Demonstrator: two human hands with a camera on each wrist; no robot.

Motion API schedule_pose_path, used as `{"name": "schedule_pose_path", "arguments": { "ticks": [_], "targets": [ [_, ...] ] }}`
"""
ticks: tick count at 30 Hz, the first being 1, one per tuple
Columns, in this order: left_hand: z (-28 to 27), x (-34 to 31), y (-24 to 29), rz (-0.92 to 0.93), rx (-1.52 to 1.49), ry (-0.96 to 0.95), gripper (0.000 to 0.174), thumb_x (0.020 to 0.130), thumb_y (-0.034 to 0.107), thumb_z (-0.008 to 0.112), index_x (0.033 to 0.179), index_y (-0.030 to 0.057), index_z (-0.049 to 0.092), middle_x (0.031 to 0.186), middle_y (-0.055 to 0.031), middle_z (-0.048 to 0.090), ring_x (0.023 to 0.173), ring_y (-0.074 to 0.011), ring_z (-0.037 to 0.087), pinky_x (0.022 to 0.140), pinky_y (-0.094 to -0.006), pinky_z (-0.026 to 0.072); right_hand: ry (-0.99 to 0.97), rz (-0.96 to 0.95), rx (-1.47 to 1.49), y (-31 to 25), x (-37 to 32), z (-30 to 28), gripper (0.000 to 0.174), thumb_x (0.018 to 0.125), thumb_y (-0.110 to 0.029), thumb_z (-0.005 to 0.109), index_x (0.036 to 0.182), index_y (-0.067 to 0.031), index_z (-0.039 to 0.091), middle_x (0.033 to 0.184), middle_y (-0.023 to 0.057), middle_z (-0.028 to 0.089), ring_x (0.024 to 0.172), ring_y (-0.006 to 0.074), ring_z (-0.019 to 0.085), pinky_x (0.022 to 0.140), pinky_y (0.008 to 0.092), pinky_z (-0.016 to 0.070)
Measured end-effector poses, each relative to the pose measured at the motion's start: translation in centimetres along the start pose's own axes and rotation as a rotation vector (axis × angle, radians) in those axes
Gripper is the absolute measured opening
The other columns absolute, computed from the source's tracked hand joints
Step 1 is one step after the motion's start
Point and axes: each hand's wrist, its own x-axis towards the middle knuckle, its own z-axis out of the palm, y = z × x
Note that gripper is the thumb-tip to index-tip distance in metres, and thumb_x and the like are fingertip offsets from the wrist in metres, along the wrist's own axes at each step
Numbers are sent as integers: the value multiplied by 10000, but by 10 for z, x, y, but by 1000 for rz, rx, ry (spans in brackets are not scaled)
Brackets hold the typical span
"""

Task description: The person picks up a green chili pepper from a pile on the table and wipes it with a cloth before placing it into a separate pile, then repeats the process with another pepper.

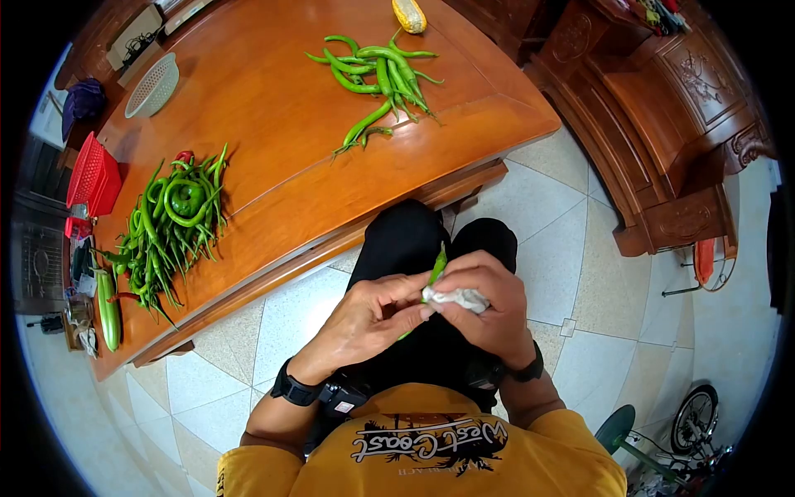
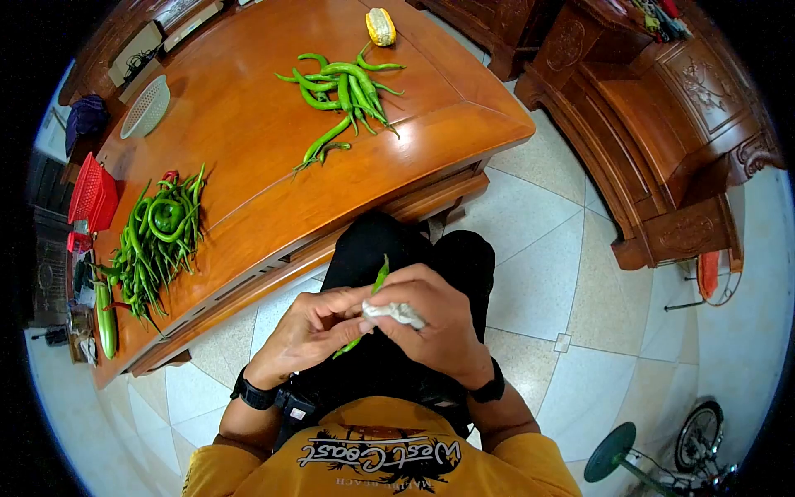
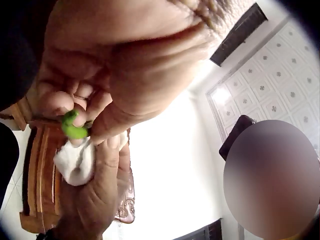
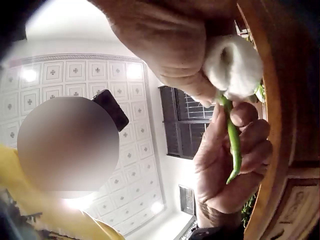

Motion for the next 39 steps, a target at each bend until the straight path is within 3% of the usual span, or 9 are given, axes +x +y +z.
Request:
{"name": "schedule_pose_path", "arguments": {
  "ticks": [4, 14, 24, 34, 39],
  "targets": [
    [-2, -1, -2, -18, 26, 27, 448, 879, 26, 635, 1313, 85, 539, 916, -29, 607, 787, -50, 534, 670, -199, 431, -17, 4, -1, 1, 0, 0, 198, 710, -1, 729, 889, -38, 654, 906, 104, 630, 780, 199, 620, 675, 280, 488],
    [-2, -3, -4, 9, 159, 30, 463, 815, 53, 722, 1257, 122, 601, 751, 18, 540, 594, -28, 430, 511, -194, 364, 224, 5, -196, 5, 4, -5, 247, 693, 36, 715, 912, -39, 630, 924, 107, 607, 787, 203, 615, 696, 273, 482],
    [-5, -2, -2, -4, 151, 90, 460, 790, 45, 741, 1226, 141, 630, 731, 25, 539, 558, -23, 439, 486, -192, 357, -16, -25, -49, 2, -2, 0, 225, 686, 31, 740, 882, -48, 661, 905, 90, 623, 782, 193, 619, 677, 280, 492],
    [0, -4, 1, 26, 201, 89, 435, 778, 44, 752, 1193, 130, 652, 730, 28, 529, 565, -28, 436, 493, -192, 364, 173, -34, -210, 6, 2, -7, 247, 672, 50, 711, 895, -33, 644, 922, 102, 600, 794, 200, 613, 696, 280, 494],
    [-2, -3, 4, -2, 206, 100, 415, 781, 41, 749, 1178, 123, 660, 734, 23, 543, 570, -30, 447, 502, -190, 378, 80, -32, -110, 2, 1, -4, 232, 704, 35, 740, 903, -55, 661, 934, 90, 612, 777, 191, 621, 667, 270, 496]
  ]
}}
